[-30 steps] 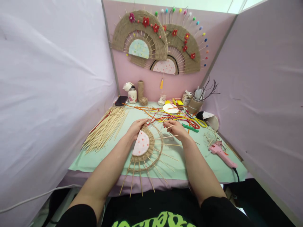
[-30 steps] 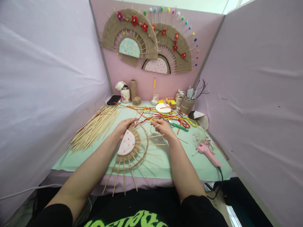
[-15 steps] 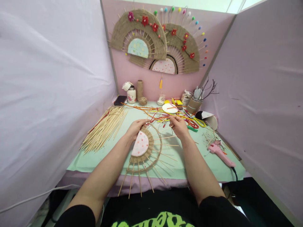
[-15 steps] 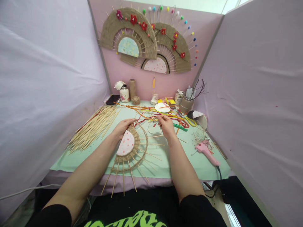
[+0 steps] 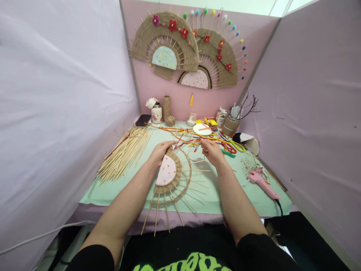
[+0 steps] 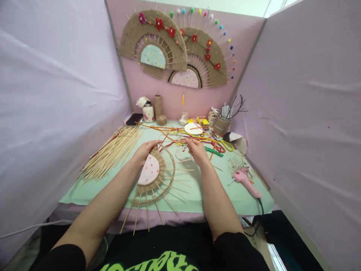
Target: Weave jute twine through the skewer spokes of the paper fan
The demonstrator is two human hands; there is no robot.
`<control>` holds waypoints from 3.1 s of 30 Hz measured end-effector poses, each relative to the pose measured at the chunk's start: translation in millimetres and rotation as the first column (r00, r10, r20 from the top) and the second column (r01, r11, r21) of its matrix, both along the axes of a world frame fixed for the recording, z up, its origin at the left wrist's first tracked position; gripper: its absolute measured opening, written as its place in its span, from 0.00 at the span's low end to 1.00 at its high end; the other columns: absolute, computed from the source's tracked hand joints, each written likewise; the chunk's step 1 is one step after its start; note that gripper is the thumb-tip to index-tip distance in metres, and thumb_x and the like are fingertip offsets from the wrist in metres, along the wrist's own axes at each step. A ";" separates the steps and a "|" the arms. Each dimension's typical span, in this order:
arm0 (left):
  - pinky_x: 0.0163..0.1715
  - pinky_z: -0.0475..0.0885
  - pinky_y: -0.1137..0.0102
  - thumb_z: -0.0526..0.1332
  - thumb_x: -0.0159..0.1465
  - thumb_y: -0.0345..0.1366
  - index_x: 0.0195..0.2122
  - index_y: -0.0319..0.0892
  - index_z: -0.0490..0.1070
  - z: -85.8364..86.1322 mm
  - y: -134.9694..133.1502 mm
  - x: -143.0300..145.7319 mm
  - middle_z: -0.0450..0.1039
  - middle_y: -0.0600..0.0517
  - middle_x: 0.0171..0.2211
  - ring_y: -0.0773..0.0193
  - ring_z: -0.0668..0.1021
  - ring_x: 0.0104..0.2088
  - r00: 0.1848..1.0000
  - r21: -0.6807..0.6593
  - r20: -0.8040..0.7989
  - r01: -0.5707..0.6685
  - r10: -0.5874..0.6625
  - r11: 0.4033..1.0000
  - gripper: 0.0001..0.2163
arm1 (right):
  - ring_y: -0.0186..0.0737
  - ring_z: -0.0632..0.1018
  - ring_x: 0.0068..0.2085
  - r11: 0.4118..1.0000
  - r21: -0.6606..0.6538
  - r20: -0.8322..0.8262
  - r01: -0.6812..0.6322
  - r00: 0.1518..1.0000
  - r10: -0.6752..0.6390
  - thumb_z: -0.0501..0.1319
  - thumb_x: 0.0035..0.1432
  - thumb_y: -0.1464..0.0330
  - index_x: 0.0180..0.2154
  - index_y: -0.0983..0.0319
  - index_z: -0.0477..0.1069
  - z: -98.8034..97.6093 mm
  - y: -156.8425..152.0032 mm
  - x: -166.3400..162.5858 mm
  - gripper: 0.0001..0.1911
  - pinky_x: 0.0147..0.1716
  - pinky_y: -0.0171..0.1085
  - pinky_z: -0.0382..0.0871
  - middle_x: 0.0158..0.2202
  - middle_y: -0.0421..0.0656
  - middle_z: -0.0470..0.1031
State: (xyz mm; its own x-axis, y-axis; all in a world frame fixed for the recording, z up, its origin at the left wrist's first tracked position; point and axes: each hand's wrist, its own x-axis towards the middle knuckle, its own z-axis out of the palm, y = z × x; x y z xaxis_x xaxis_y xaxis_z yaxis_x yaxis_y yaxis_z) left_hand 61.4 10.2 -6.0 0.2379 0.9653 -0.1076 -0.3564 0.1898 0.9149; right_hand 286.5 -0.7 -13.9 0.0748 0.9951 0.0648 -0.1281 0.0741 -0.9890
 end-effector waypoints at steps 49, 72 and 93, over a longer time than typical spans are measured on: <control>0.53 0.65 0.62 0.60 0.50 0.18 0.51 0.38 0.69 -5.3 7.4 -21.9 0.74 0.42 0.49 0.58 0.78 0.46 0.858 0.023 0.183 0.485 -0.480 0.874 0.26 | 0.26 0.54 0.19 0.925 -0.186 0.143 -0.333 0.922 0.360 0.61 0.49 0.51 0.30 0.65 0.74 1.8 -9.9 1.1 0.22 0.18 0.31 0.43 0.17 0.33 0.55; 0.49 0.70 0.66 0.57 0.52 0.17 0.49 0.38 0.70 2.7 13.0 -35.4 0.74 0.45 0.49 0.60 0.77 0.47 0.932 0.043 0.240 0.270 -0.272 0.962 0.23 | 0.32 0.62 0.22 0.947 0.307 0.050 0.095 0.992 -0.116 0.56 0.53 0.47 0.29 0.62 0.74 0.9 -4.7 -4.3 0.25 0.21 0.34 0.53 0.21 0.40 0.67; 0.48 0.70 0.65 0.55 0.53 0.17 0.52 0.42 0.67 14.9 4.9 -30.8 0.76 0.50 0.45 0.62 0.78 0.44 0.935 0.045 0.318 0.151 -0.157 0.988 0.26 | 0.30 0.63 0.20 0.906 -0.063 -0.035 -0.418 0.909 0.416 0.53 0.53 0.43 0.27 0.65 0.77 0.7 -13.0 -5.3 0.32 0.20 0.33 0.54 0.19 0.42 0.68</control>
